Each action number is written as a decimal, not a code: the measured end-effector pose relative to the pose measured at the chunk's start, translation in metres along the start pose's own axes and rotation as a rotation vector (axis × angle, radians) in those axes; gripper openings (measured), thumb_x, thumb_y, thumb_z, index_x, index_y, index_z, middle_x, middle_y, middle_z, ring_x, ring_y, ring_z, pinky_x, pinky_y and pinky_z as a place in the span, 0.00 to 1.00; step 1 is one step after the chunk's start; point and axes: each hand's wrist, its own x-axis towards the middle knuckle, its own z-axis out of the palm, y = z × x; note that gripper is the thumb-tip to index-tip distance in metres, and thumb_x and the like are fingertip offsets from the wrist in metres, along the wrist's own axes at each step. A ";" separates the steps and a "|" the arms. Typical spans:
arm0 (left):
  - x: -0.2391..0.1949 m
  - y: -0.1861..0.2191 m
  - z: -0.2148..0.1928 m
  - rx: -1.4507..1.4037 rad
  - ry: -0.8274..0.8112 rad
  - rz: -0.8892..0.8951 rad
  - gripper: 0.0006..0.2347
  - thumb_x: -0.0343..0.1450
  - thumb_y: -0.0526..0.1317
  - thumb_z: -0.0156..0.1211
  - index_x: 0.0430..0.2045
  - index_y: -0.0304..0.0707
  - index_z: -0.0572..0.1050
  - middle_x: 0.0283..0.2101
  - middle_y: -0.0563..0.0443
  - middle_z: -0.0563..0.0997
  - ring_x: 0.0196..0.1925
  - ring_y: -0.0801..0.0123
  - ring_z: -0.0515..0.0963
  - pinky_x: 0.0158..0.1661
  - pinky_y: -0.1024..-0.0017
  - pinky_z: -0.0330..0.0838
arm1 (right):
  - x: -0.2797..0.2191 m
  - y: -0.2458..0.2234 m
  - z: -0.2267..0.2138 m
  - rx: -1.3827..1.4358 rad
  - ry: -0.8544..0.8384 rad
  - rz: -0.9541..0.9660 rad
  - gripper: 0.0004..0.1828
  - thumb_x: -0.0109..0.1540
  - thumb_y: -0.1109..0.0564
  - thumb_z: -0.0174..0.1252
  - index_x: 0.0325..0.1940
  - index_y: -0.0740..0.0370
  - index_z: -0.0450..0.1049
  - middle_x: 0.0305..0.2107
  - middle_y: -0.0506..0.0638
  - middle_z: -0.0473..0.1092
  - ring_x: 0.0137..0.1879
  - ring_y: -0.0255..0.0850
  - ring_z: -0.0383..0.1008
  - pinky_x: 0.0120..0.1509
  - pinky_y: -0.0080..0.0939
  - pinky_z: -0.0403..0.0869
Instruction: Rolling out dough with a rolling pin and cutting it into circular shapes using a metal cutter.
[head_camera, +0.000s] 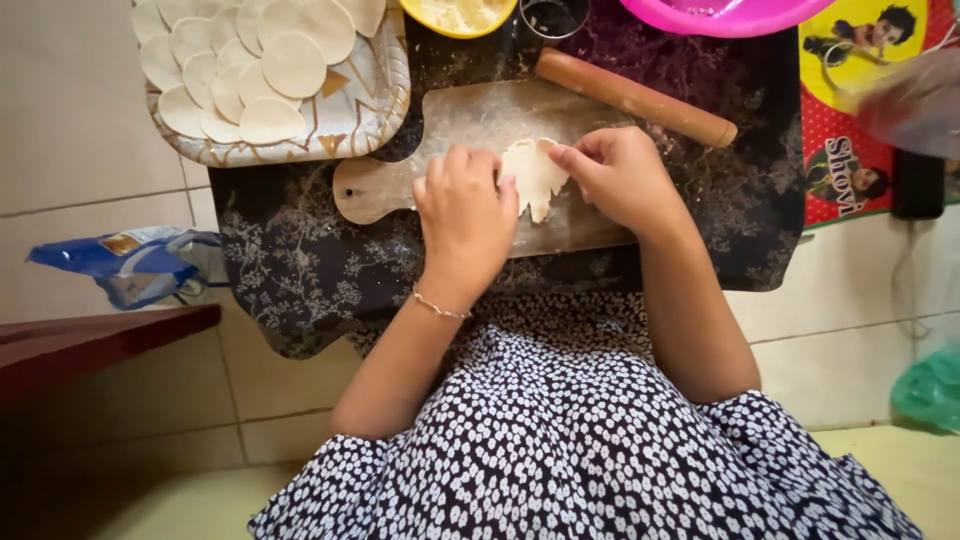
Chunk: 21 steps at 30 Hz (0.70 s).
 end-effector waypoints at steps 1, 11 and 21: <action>0.002 -0.003 0.003 0.007 -0.003 0.003 0.06 0.67 0.42 0.64 0.31 0.42 0.78 0.35 0.51 0.76 0.41 0.54 0.78 0.40 0.55 0.69 | 0.001 0.003 0.001 0.008 0.000 0.000 0.17 0.63 0.40 0.62 0.29 0.53 0.81 0.08 0.44 0.67 0.20 0.35 0.72 0.31 0.33 0.70; 0.022 -0.002 0.002 -0.119 -0.157 -0.103 0.08 0.66 0.39 0.65 0.34 0.40 0.74 0.29 0.48 0.82 0.40 0.47 0.83 0.42 0.51 0.72 | 0.001 -0.002 -0.002 0.008 -0.010 0.007 0.14 0.61 0.40 0.62 0.30 0.49 0.82 0.07 0.45 0.69 0.23 0.36 0.76 0.34 0.35 0.73; 0.023 0.003 -0.007 -0.358 -0.164 -0.180 0.14 0.66 0.36 0.64 0.43 0.42 0.69 0.33 0.48 0.82 0.35 0.55 0.85 0.40 0.58 0.78 | 0.000 -0.004 -0.001 -0.011 -0.014 0.001 0.16 0.61 0.39 0.60 0.29 0.49 0.81 0.09 0.44 0.71 0.27 0.39 0.79 0.39 0.37 0.74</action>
